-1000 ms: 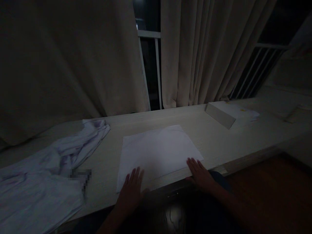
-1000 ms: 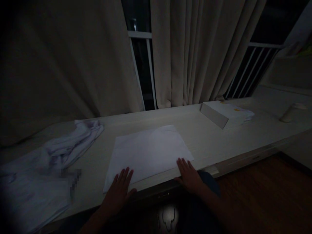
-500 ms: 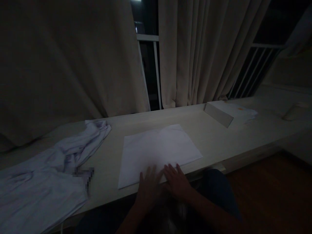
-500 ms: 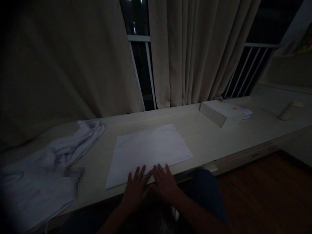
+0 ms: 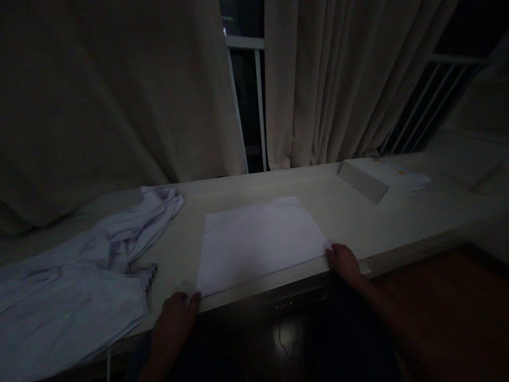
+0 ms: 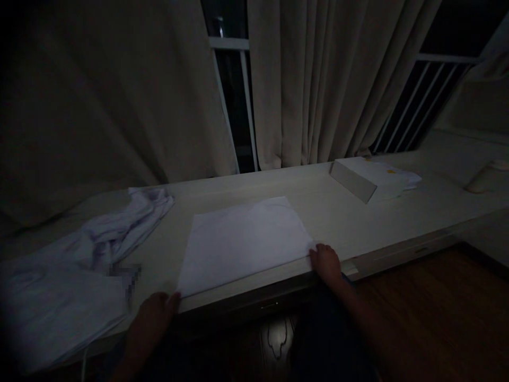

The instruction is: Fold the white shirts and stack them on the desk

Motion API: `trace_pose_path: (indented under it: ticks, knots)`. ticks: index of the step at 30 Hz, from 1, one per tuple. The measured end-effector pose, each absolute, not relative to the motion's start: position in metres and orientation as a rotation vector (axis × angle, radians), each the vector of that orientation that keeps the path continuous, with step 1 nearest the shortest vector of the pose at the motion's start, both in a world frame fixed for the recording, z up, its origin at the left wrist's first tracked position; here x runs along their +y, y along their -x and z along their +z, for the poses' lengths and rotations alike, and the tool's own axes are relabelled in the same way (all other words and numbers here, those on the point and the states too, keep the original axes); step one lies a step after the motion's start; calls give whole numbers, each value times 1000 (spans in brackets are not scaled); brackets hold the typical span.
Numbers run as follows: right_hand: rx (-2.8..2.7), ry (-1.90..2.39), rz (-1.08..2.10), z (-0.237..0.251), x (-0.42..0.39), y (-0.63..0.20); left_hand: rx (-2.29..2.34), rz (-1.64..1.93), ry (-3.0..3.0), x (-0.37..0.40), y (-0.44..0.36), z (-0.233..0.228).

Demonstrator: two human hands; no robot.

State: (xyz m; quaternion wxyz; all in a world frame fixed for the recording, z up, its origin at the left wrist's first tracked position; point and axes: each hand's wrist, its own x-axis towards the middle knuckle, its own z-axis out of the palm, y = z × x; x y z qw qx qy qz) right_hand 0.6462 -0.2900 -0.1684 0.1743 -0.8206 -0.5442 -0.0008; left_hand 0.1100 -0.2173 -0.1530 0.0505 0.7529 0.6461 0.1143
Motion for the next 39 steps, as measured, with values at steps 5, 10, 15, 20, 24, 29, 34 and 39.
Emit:
trace_pose_path:
  ticks: [5,10,15,20,24,29,34,39]
  knots:
    - [-1335,2420,332,-168,-274,-665,1964,84,-1780,-197,-111,-137]
    - [-1364,2437,366,-172,-274,-671,1926,103,-1732,-192,-108,-139]
    - [-1382,2478,343,-172,-273,-672,2001,145,-1673,-189,-100,-145]
    - [-1469,2472,335,-167,-277,-673,2017,144,-1667,-186,-98,-149]
    - [-1510,2485,307,-165,-279,-676,2023,123,-1683,-186,-99,-147]
    - [-1583,2422,235,-162,-287,-672,2005,88,-1795,-198,-106,-140]
    - [-2000,1997,-190,-159,-312,-660,1879,473,-2554,-213,-115,-152]
    - [-2346,1853,-207,-172,-331,-653,1332,358,-3053,-215,-103,-184]
